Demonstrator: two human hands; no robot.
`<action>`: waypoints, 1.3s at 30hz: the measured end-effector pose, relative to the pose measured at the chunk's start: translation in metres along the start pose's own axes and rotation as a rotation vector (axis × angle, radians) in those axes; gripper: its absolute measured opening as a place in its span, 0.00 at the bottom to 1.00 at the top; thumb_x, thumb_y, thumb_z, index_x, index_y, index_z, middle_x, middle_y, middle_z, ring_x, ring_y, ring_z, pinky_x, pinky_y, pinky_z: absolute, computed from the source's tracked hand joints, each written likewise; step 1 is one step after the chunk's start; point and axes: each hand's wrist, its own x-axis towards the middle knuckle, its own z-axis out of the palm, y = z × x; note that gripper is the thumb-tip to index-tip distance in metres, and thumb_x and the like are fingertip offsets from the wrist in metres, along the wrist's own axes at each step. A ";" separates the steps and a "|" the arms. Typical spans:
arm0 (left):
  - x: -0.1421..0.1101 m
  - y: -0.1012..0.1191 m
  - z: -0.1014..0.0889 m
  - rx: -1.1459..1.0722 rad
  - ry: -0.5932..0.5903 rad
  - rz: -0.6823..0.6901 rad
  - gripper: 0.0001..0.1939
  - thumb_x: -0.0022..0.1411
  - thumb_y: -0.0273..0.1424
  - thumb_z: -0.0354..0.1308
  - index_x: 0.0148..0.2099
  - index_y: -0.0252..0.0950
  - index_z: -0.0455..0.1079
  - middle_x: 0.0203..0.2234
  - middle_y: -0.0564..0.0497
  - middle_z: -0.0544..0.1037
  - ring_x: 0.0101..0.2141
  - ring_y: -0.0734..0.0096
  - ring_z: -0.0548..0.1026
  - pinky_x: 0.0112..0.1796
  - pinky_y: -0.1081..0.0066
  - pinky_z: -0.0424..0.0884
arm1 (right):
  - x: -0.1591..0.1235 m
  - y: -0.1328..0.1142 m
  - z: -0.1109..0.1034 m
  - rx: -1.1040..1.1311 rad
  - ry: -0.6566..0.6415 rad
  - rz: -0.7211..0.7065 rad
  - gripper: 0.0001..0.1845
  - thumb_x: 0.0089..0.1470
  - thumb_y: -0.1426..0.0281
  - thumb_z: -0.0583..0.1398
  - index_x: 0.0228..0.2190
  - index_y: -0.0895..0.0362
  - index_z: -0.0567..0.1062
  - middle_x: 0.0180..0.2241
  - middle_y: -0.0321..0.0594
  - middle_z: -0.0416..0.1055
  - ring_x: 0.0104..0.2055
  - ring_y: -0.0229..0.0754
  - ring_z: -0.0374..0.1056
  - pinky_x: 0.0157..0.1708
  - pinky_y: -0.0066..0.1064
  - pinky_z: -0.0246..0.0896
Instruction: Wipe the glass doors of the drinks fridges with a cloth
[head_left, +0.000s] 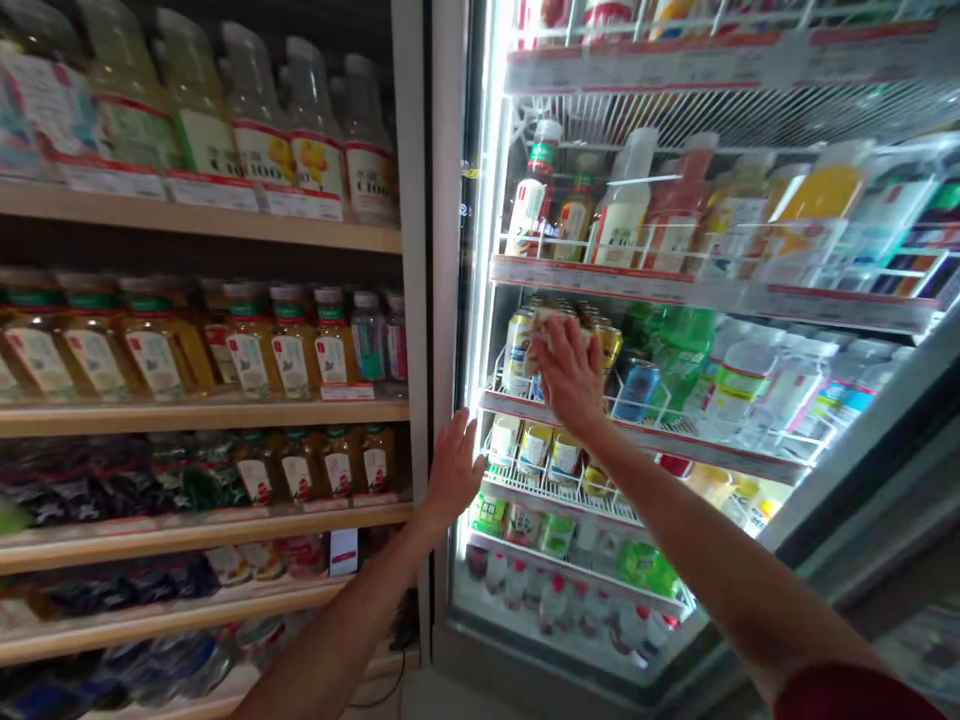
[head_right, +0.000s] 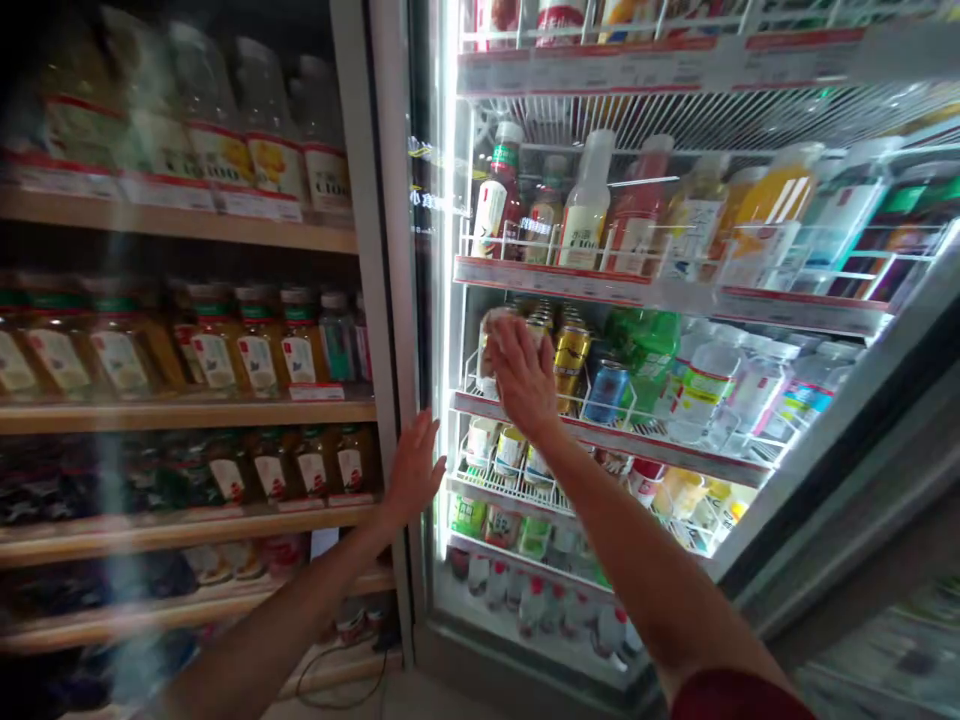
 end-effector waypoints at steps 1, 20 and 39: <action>-0.001 -0.001 0.000 0.001 0.004 -0.001 0.32 0.59 0.25 0.48 0.64 0.34 0.43 0.61 0.38 0.53 0.62 0.57 0.51 0.57 0.49 0.56 | -0.008 -0.009 0.003 0.020 -0.025 -0.059 0.29 0.57 0.73 0.50 0.60 0.53 0.53 0.62 0.40 0.50 0.67 0.45 0.35 0.64 0.50 0.27; -0.001 -0.022 -0.028 0.031 0.047 -0.013 0.32 0.60 0.27 0.47 0.64 0.36 0.43 0.61 0.38 0.53 0.61 0.55 0.52 0.57 0.50 0.56 | -0.050 -0.058 0.029 0.159 -0.221 -0.373 0.27 0.57 0.75 0.49 0.58 0.53 0.55 0.60 0.33 0.56 0.64 0.36 0.46 0.63 0.38 0.40; 0.058 0.055 -0.011 -0.073 0.140 0.196 0.31 0.61 0.28 0.47 0.64 0.33 0.43 0.61 0.37 0.52 0.63 0.57 0.47 0.58 0.51 0.53 | -0.078 0.065 -0.056 -0.168 -0.065 0.087 0.27 0.57 0.69 0.52 0.58 0.51 0.57 0.62 0.41 0.52 0.66 0.45 0.37 0.63 0.49 0.29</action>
